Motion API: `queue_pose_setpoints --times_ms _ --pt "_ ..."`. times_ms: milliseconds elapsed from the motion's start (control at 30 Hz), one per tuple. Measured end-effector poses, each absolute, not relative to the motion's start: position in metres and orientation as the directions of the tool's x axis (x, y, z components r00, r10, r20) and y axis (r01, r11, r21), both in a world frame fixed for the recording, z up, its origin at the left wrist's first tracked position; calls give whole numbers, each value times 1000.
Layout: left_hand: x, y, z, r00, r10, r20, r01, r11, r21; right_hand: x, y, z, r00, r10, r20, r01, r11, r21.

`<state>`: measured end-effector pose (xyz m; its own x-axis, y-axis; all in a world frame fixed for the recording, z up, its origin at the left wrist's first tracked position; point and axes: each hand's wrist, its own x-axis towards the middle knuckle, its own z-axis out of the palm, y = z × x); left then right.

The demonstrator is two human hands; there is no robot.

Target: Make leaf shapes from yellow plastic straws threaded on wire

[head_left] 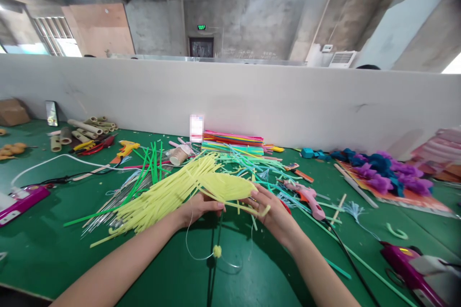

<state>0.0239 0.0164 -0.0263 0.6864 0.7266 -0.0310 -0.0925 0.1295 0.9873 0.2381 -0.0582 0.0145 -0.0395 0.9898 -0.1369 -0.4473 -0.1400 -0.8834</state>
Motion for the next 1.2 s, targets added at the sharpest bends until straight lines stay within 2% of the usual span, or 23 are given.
queue_pose_setpoints --times_ms 267,400,567,800,933,1200 --pt "25 14 -21 721 693 -16 -45 69 997 242 -54 6 15 992 -126 -377 -111 -920" --pt "26 16 -26 684 730 9 -48 33 998 242 -54 6 34 992 -118 -346 -99 -933" --pt "29 16 -25 644 765 2 -103 84 991 237 -57 10 50 991 -123 -272 -105 -956" --pt "31 14 -20 619 785 31 -105 44 993 232 -61 10 -80 993 -87 -123 -97 -988" --pt "30 14 -19 656 753 52 -80 1 997 230 -62 9 -111 988 -111 -44 -116 -992" --pt "30 15 -22 611 788 76 -94 -24 995 226 -62 2 -152 972 -177 -9 -180 -984"
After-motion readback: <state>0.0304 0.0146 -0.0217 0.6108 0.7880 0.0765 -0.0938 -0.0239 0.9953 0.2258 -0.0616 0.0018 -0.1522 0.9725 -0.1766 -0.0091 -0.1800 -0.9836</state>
